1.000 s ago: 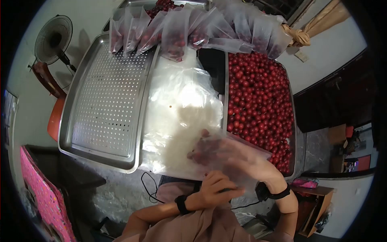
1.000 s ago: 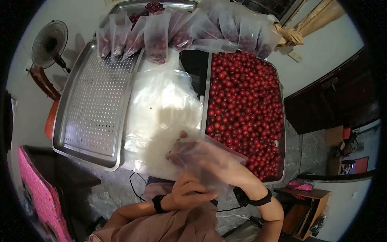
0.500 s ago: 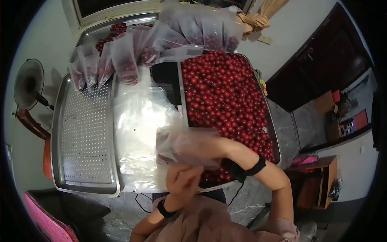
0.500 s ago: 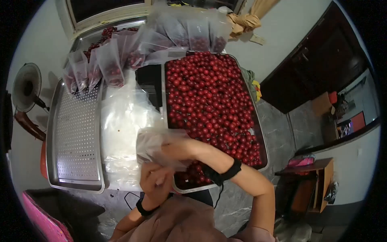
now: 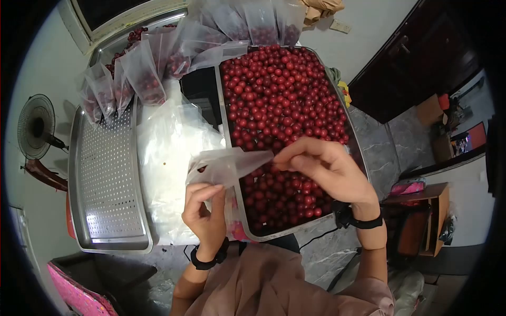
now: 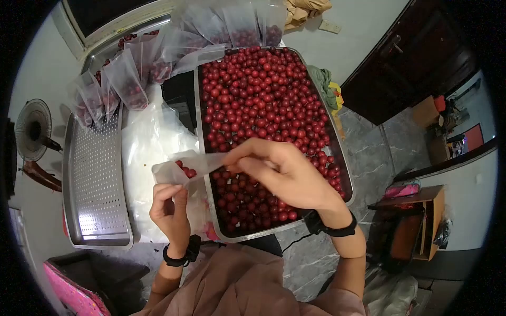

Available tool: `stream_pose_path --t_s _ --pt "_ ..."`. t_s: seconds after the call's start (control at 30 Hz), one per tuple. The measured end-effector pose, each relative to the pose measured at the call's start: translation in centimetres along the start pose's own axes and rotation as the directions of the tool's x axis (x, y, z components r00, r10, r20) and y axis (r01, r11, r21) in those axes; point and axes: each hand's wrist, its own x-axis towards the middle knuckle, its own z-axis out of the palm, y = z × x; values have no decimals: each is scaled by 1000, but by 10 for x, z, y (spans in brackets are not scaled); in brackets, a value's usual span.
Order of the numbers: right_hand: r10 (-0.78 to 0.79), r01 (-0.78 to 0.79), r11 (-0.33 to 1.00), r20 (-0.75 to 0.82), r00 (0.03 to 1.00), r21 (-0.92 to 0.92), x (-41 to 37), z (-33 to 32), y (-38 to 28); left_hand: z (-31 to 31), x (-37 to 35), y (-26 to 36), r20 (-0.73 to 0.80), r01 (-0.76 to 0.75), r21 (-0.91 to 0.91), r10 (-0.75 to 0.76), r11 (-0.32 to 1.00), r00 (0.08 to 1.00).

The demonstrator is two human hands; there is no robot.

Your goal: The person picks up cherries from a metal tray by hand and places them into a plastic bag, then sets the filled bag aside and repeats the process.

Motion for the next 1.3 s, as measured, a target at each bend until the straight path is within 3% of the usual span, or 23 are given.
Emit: stream_pose_path --t_s 0.1,0.17,0.3,0.33,0.4,0.53,0.73,0.87,0.97,1.0,1.07,1.13,1.2,1.3 --pt "68 -68 998 -74 995 5 -10 -6 19 3 3 1 -26 79 -109 -82 991 996" --pt "91 -84 969 21 996 -233 -10 -4 36 5 4 1 -38 109 -149 -116 983 993" --pt "-164 222 776 151 975 -591 1 18 88 7 7 3 -51 125 -205 -138 971 989" --pt "-165 222 778 149 975 -588 4 25 95 7 6 3 -49 125 -202 -138 971 989" --pt "-196 297 616 224 955 -729 7 38 105 6 4 3 -43 149 -232 -163 961 986" --pt "-263 368 481 269 926 -796 9 60 128 4 2 -1 -41 131 -213 -143 968 989" --pt "-63 260 504 265 962 -824 -9 50 117 5 4 0 -48 121 -236 -136 964 990" --pt "-172 323 517 274 946 -793 -24 36 108 5 4 -1 -53 120 -238 -137 964 989" --pt "-37 231 597 262 964 -769 -35 22 93 4 5 -1 -57 126 -247 -144 961 988" --pt "12 184 677 261 965 -713 -35 14 91 4 5 -1 -62 132 -265 -153 955 986" --pt "151 16 784 215 965 -621 -30 4 73 3 4 -4 -54 109 -229 -125 967 991" --pt "55 72 768 178 982 -637 -22 -7 76 2 5 -4 -43 84 -195 -94 977 995" --pt "-52 123 736 126 991 -665 -11 -16 82 2 6 0 -66 130 -300 -157 945 985" --pt "-86 115 665 77 993 -738 12 -22 93 -1 6 -3 -64 113 -282 -136 953 989"
